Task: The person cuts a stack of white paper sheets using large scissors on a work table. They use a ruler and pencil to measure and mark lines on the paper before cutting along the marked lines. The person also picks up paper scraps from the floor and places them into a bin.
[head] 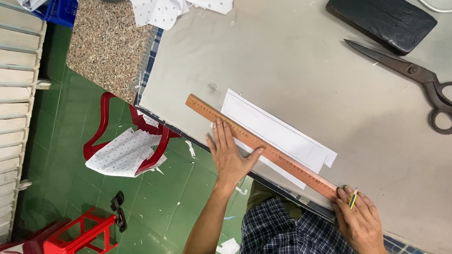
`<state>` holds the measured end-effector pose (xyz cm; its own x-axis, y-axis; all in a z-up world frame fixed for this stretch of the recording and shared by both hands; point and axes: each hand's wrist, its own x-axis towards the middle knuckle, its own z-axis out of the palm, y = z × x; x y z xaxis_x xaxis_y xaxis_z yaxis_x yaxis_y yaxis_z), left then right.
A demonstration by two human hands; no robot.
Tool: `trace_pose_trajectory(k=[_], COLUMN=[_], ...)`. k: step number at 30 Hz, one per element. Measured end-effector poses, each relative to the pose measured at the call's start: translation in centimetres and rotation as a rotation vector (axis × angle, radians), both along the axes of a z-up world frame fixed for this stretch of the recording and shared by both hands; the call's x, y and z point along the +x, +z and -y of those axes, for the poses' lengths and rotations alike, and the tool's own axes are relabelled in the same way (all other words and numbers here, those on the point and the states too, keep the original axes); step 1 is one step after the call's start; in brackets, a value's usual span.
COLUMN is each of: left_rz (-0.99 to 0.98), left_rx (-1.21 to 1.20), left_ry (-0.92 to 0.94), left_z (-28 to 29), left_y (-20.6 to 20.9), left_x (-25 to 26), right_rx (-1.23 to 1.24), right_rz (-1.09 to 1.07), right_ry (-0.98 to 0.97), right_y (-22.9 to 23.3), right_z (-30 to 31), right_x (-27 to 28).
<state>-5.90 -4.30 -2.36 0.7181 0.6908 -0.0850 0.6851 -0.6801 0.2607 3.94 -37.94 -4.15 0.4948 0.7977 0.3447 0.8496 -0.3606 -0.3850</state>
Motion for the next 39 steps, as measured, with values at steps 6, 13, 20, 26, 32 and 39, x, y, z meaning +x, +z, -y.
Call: trace_pose_trajectory(k=[6,13,20,26,32,39], left_rz=[-0.046,-0.1,-0.098,-0.101,-0.131,-0.122], left_rx=[-0.04,-0.08,-0.076,-0.068,-0.08,-0.114], left_ry=[0.004,0.004,0.011,0.005,0.017,0.033], left_z=[0.0,0.0,-0.1,0.0,0.0,0.0], left_y=[0.5,0.7,-0.1,-0.1,0.0,0.0], left_x=[0.1,0.4,0.1,0.1,0.2,0.2], right_rx=[0.019,0.073,0.048,0.075,0.1,0.098], right_rz=[-0.008,-0.06,-0.057,-0.081,-0.096,-0.132], right_ry=[0.013,0.057,0.101,0.096,0.084,0.102], right_y=[-0.2,-0.5,-3.5,-1.6,-1.2,-1.7], right_z=[0.2,0.4,2.3,1.3,1.0,1.5], right_x=[0.0,0.0,-0.9,-0.3,-0.2,-0.3])
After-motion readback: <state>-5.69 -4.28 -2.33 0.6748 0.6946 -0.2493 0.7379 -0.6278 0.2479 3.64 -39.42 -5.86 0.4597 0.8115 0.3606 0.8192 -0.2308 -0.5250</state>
